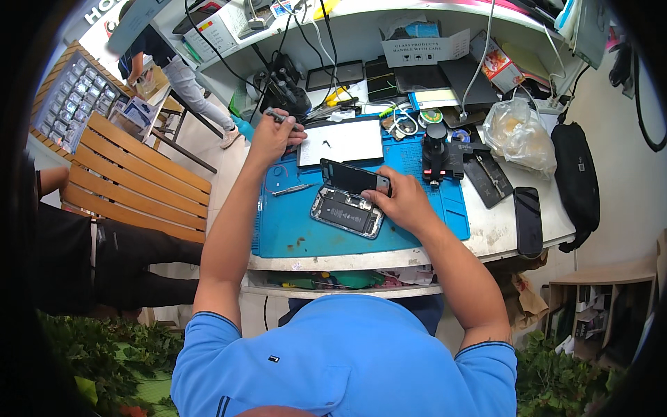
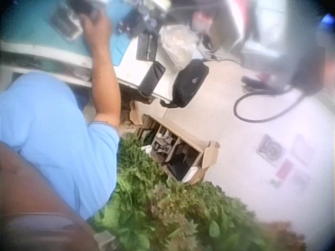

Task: The person disassembles a smartphone, removes the screen, and applies adhesive to the frame using a small bottle. They then use a green screwdriver to tighten screws on the device's side. The person handles the phone and tools directly on a blue work mat.

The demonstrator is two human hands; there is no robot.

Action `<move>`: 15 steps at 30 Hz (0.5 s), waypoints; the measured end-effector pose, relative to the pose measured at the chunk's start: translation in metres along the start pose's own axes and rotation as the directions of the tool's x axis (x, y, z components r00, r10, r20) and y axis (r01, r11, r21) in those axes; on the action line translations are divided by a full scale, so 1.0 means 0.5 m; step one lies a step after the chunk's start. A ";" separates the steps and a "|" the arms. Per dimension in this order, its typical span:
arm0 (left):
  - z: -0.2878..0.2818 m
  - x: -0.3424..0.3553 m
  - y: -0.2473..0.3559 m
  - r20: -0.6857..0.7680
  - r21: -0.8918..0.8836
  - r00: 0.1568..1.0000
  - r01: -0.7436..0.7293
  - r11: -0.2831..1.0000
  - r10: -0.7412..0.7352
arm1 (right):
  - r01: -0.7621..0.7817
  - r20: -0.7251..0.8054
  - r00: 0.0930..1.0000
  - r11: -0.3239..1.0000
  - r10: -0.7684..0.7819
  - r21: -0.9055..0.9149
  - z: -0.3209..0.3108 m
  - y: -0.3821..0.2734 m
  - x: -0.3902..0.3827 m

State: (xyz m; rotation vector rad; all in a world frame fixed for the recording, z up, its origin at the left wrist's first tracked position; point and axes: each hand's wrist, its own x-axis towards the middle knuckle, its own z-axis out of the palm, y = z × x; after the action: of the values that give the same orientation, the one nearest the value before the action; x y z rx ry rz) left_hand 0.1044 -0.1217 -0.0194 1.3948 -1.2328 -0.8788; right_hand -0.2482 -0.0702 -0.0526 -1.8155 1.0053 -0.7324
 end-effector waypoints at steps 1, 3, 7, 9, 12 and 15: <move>0.006 0.006 0.005 -0.009 0.038 1.000 0.026 0.999 -0.025 | -0.026 0.016 1.000 1.000 0.026 -0.007 -0.001 -0.001 0.001; 0.014 0.012 0.014 0.000 0.191 1.000 0.018 0.981 -0.018 | 0.020 -0.019 1.000 1.000 -0.020 0.010 0.004 0.001 -0.002; 0.022 0.021 0.031 0.018 0.319 1.000 0.017 0.947 -0.024 | 0.069 -0.032 0.997 0.997 -0.069 0.023 0.007 0.010 0.001; 0.027 0.019 0.044 0.039 0.395 0.999 0.021 0.918 -0.039 | 0.069 -0.036 0.997 0.997 -0.068 0.022 0.007 0.019 0.001; 0.023 0.016 0.051 0.056 0.473 0.997 0.027 0.881 -0.061 | 0.057 -0.028 0.998 0.998 -0.057 0.024 0.005 0.008 0.000; 0.021 0.019 0.054 0.073 0.467 0.995 0.026 0.884 -0.067 | 0.050 -0.022 0.999 0.999 -0.049 0.019 0.004 0.005 -0.001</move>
State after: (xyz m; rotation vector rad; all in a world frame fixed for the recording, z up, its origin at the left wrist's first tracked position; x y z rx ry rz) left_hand 0.0904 -0.1319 0.0059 1.7871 -1.5538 -0.7044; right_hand -0.2479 -0.0698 -0.0558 -1.8247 0.9664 -0.7905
